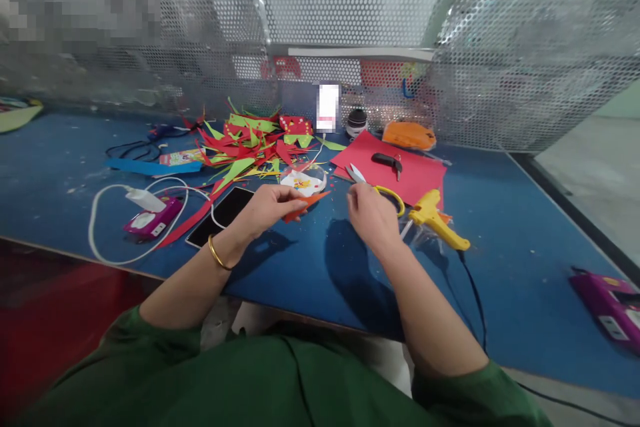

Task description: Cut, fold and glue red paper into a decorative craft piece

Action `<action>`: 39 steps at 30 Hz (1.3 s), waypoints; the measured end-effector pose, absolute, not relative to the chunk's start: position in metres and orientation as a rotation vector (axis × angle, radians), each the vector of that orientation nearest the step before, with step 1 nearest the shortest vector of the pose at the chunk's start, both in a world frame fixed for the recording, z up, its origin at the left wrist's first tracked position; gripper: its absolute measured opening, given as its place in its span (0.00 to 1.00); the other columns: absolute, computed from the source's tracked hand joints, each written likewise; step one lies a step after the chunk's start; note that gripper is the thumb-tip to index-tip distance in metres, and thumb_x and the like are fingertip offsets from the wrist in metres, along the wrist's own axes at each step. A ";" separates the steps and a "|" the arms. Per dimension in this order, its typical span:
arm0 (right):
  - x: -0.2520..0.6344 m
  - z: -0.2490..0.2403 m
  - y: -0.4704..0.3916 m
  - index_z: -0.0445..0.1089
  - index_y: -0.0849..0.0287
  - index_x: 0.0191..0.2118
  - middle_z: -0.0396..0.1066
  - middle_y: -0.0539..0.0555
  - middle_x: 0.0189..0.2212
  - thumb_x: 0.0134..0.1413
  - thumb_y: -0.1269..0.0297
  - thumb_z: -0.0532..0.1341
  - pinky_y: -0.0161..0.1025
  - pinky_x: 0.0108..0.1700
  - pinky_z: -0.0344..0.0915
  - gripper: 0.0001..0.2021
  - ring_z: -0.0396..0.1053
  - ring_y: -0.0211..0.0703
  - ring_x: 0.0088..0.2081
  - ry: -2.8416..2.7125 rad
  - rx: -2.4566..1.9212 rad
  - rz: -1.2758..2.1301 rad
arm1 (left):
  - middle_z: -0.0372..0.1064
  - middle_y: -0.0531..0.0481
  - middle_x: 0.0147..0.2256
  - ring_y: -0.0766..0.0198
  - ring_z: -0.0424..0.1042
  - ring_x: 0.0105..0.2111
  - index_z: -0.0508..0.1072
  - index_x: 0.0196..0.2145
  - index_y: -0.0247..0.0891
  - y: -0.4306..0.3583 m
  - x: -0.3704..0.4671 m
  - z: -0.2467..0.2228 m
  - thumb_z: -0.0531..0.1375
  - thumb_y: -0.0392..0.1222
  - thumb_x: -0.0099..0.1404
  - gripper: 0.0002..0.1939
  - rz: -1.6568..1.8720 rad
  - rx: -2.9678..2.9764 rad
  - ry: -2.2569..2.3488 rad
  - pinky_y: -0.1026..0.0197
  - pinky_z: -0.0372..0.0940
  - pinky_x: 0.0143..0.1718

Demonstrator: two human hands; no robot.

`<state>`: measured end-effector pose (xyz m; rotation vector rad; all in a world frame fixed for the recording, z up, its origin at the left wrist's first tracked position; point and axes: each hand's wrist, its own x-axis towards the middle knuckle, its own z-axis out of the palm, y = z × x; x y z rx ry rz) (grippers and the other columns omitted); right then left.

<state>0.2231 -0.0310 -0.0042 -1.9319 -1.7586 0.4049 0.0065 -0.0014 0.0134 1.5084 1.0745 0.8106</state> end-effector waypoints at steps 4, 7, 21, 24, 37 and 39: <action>0.232 -0.008 -0.016 0.70 0.73 0.49 0.72 0.79 0.47 0.57 0.74 0.58 0.57 0.52 0.66 0.14 0.71 0.70 0.53 -1.788 -2.333 0.140 | 0.78 0.47 0.26 0.68 0.72 0.20 0.76 0.27 0.36 0.007 -0.007 0.025 0.63 0.32 0.62 0.07 0.907 1.375 1.070 0.65 0.63 0.23; 0.234 -0.015 -0.005 0.70 0.74 0.51 0.72 0.77 0.49 0.58 0.73 0.60 0.56 0.52 0.67 0.16 0.72 0.66 0.53 -1.823 -2.507 0.097 | 0.78 0.49 0.28 0.69 0.73 0.20 0.75 0.28 0.37 0.017 -0.021 0.036 0.62 0.31 0.64 0.07 1.023 1.272 1.062 0.66 0.64 0.23; 0.245 0.003 0.010 0.67 0.67 0.55 0.73 0.74 0.48 0.51 0.60 0.66 0.56 0.50 0.67 0.26 0.72 0.69 0.53 -1.627 -2.425 0.252 | 0.76 0.51 0.26 0.72 0.70 0.18 0.76 0.32 0.35 0.074 -0.037 0.038 0.64 0.32 0.66 0.03 1.263 0.975 1.161 0.67 0.64 0.24; 0.246 0.016 0.014 0.68 0.62 0.54 0.76 0.64 0.39 0.51 0.58 0.64 0.49 0.44 0.70 0.25 0.75 0.59 0.45 -1.578 -2.167 0.442 | 0.76 0.51 0.25 0.71 0.71 0.20 0.76 0.33 0.35 0.084 -0.036 0.032 0.64 0.32 0.66 0.03 1.251 0.943 1.188 0.66 0.67 0.26; 0.187 0.044 0.058 0.71 0.57 0.39 0.67 0.45 0.20 0.44 0.52 0.74 0.31 0.20 0.60 0.20 0.62 0.34 0.20 -1.606 -1.369 1.322 | 0.69 0.41 0.54 0.54 0.73 0.49 0.70 0.56 0.36 0.116 -0.044 0.019 0.61 0.46 0.71 0.19 1.044 0.878 1.253 0.46 0.72 0.48; 0.183 0.043 0.066 0.71 0.58 0.38 0.66 0.44 0.18 0.43 0.53 0.75 0.30 0.19 0.58 0.20 0.61 0.33 0.19 -1.610 -1.371 1.336 | 0.69 0.41 0.54 0.54 0.73 0.49 0.70 0.56 0.36 0.121 -0.046 0.018 0.61 0.46 0.71 0.19 1.040 0.863 1.250 0.46 0.72 0.48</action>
